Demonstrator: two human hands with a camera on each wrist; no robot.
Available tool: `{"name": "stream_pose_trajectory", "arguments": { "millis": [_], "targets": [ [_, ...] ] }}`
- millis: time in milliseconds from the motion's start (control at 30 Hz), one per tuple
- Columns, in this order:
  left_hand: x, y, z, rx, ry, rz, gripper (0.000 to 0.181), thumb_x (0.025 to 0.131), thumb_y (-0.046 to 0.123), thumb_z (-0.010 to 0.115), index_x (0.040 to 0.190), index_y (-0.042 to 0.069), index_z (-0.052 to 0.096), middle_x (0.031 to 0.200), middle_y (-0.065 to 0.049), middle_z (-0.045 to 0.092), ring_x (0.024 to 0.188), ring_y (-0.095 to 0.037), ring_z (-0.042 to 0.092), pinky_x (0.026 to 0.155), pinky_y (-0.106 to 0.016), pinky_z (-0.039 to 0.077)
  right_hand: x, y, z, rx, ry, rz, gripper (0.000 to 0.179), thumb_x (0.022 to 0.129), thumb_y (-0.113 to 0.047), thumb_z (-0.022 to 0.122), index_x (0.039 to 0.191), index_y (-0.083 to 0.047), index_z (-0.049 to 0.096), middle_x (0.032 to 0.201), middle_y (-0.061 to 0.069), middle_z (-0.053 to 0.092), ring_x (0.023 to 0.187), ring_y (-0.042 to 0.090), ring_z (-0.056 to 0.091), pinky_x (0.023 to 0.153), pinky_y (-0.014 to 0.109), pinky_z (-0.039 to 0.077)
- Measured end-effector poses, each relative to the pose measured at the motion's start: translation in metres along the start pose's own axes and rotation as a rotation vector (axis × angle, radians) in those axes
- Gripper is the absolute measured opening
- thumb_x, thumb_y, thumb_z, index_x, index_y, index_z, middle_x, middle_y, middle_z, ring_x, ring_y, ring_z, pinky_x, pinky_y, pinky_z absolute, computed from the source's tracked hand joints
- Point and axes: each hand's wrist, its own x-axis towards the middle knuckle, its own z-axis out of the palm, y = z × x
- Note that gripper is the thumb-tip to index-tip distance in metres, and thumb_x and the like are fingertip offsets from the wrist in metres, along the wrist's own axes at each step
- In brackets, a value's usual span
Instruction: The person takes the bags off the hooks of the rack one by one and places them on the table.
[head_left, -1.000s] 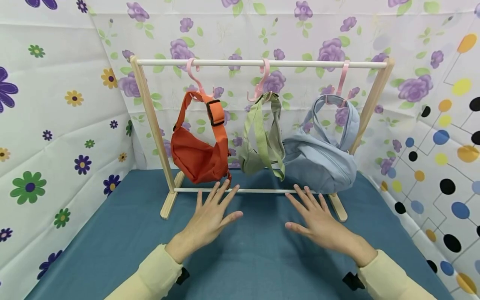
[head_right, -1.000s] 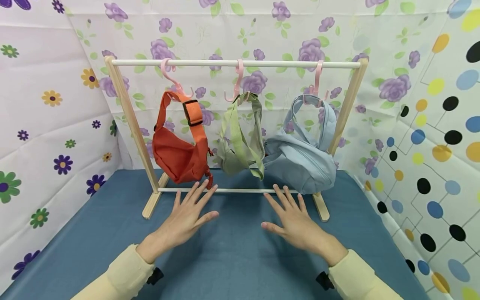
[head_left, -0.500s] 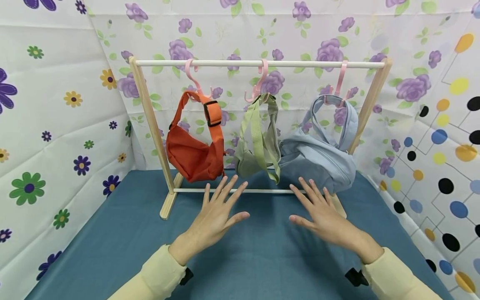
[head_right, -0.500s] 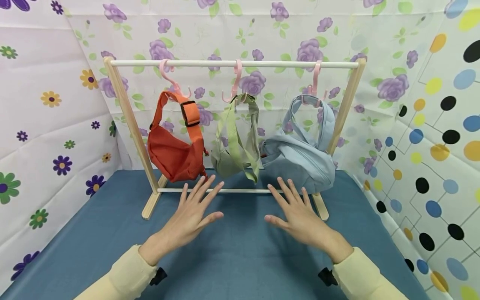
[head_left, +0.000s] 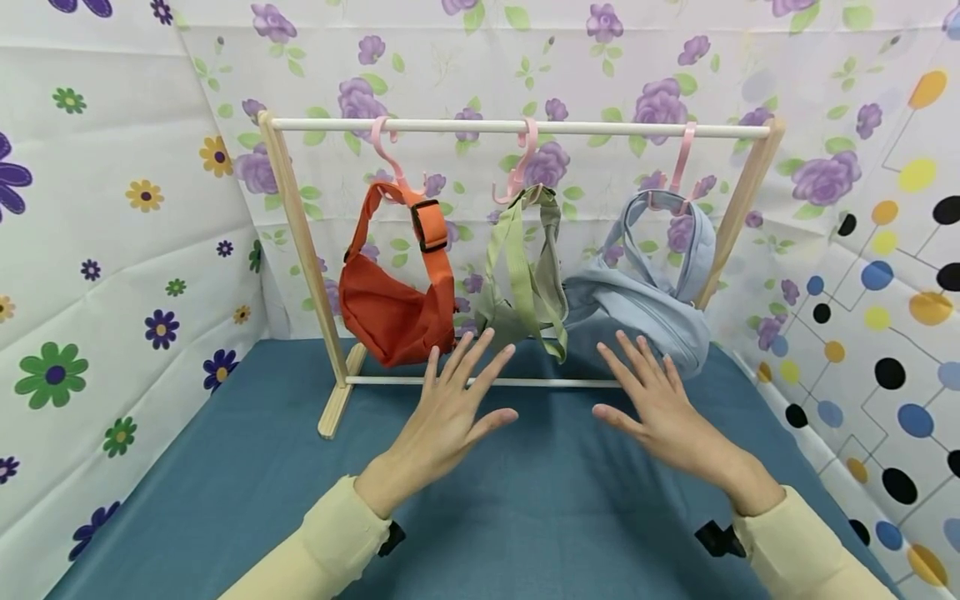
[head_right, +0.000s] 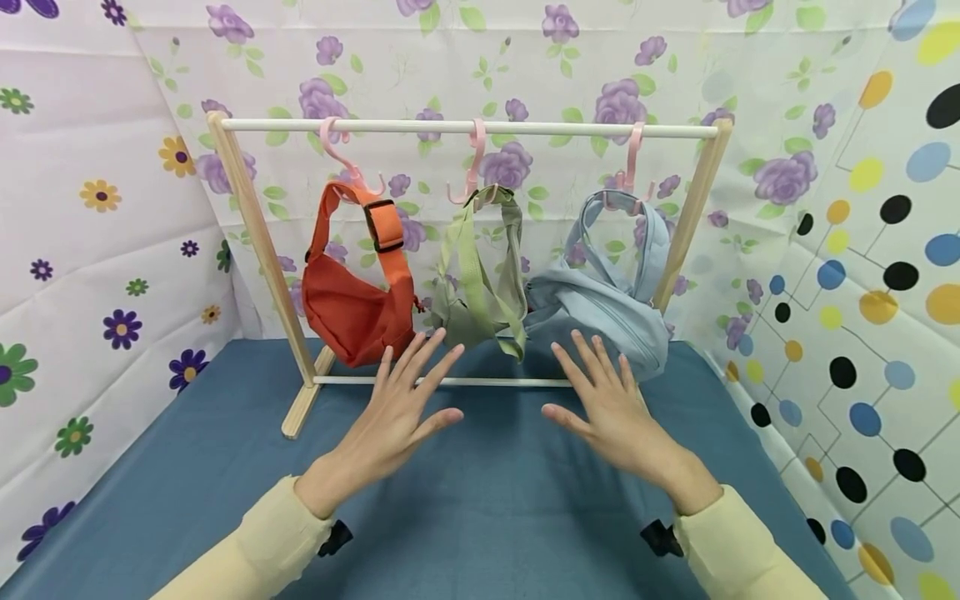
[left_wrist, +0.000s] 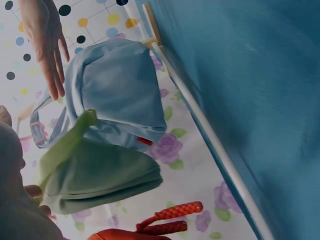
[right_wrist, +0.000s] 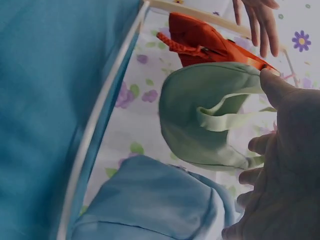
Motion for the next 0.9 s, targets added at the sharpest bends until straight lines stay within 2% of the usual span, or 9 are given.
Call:
{"name": "stream_pose_trajectory", "arguments": {
  "millis": [267, 500, 733, 900],
  "targets": [
    [0.029, 0.011, -0.005, 0.067, 0.008, 0.062, 0.077, 0.101, 0.074, 0.023, 0.168, 0.037, 0.01, 0.175, 0.006, -0.001, 0.161, -0.021, -0.003, 0.122, -0.068, 0.002, 0.006, 0.001, -0.014, -0.026, 0.049, -0.014, 0.084, 0.107, -0.048, 0.056, 0.169, -0.031, 0.002, 0.175, 0.011, -0.008, 0.158, 0.04, -0.011, 0.12, 0.07, -0.007],
    [0.044, 0.019, -0.008, 0.089, 0.039, 0.111, 0.078, 0.101, 0.073, 0.023, 0.169, 0.034, 0.013, 0.175, 0.003, 0.002, 0.161, -0.025, 0.0, 0.123, -0.066, 0.0, 0.007, 0.001, -0.026, -0.037, 0.077, -0.03, 0.084, 0.107, -0.046, 0.057, 0.169, -0.026, 0.003, 0.174, 0.011, -0.009, 0.158, 0.041, -0.009, 0.12, 0.069, -0.008],
    [0.058, 0.025, -0.01, 0.116, 0.044, 0.141, 0.081, 0.103, 0.061, 0.05, 0.169, 0.033, 0.013, 0.176, 0.001, 0.001, 0.161, -0.022, -0.003, 0.125, -0.06, -0.004, 0.009, 0.003, -0.04, -0.058, 0.128, -0.034, 0.084, 0.107, -0.045, 0.057, 0.169, -0.017, 0.009, 0.174, 0.014, -0.006, 0.158, 0.041, -0.009, 0.12, 0.069, -0.008],
    [0.065, 0.027, -0.009, 0.1, 0.041, 0.138, 0.082, 0.102, 0.057, 0.056, 0.169, 0.032, 0.015, 0.176, 0.001, 0.002, 0.161, -0.022, -0.003, 0.125, -0.058, -0.005, 0.011, 0.006, -0.052, -0.052, 0.161, -0.041, 0.083, 0.107, -0.043, 0.058, 0.169, -0.019, 0.009, 0.175, 0.012, -0.006, 0.158, 0.041, -0.01, 0.12, 0.068, -0.009]
  ]
}}
